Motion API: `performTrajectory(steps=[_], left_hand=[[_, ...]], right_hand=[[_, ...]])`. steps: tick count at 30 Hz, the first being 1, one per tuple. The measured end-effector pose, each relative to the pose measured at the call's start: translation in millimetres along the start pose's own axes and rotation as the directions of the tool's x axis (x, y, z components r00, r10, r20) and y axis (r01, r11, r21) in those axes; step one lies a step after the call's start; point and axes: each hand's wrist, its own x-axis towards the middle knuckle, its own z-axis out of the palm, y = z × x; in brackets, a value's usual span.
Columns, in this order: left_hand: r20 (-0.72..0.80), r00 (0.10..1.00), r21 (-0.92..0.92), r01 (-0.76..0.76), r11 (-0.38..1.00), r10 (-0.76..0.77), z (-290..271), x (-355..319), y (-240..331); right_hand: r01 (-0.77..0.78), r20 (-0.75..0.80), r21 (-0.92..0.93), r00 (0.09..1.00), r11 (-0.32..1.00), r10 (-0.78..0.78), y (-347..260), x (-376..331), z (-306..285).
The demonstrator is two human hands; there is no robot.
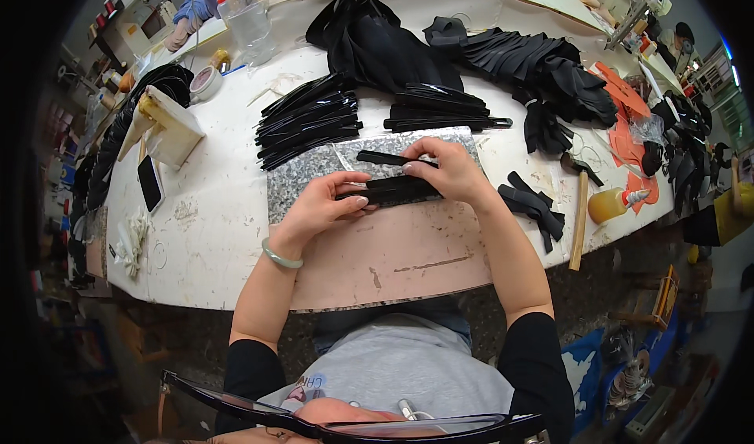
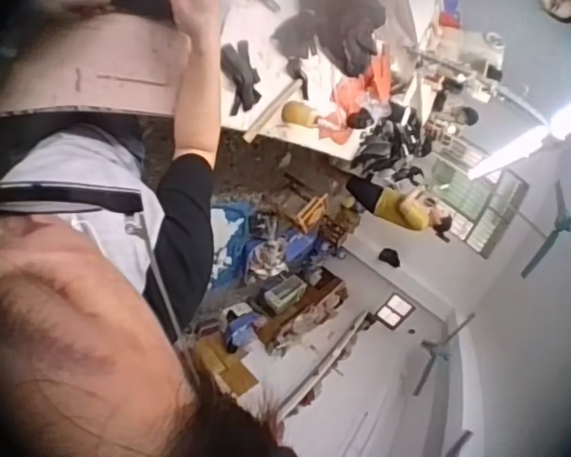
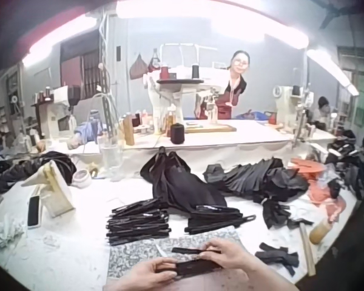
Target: The person applies glue onto black straps using a glue bottle and joins pieces together by hand. They then sort and bundle straps together before applying glue along additional straps and laying them onto a board.
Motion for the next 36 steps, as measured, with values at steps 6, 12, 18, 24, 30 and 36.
performTrajectory(steps=[6, 12, 18, 24, 30, 36], left_hand=[[-0.052, 0.983, 0.086, 0.183, 0.979, -0.179, -1.8, -2.7, 10.7], [0.048, 0.975, 0.204, 0.204, 0.958, -0.217, -5.8, -7.1, 9.5], [0.082, 0.995, 0.408, 0.011, 0.913, -0.049, -11.5, -4.5, 1.8], [0.018, 0.980, 0.715, -0.149, 0.683, 0.196, -4.9, -7.9, 0.8], [0.050, 0.668, 0.721, -0.539, 0.435, 0.743, 18.9, 2.4, -8.2], [-0.028, 0.892, 0.515, -0.373, 0.772, 0.451, 37.3, -29.3, -2.9]], right_hand=[[-0.105, 0.008, 0.189, 0.994, 0.976, 0.105, -15.4, -10.6, -14.5], [0.130, 0.118, -0.064, 0.985, 0.990, -0.122, -14.3, -13.1, -1.7], [0.116, 0.107, -0.317, 0.990, 0.941, -0.086, 0.4, -6.0, 8.6], [0.113, 0.143, -0.359, 0.988, 0.926, -0.066, 2.1, -2.8, 8.8], [0.305, 0.100, -0.339, 0.952, 0.890, -0.289, -14.4, -13.6, -5.6], [0.309, -0.451, -0.449, 0.732, 0.839, -0.511, -59.1, -72.8, -45.0]])
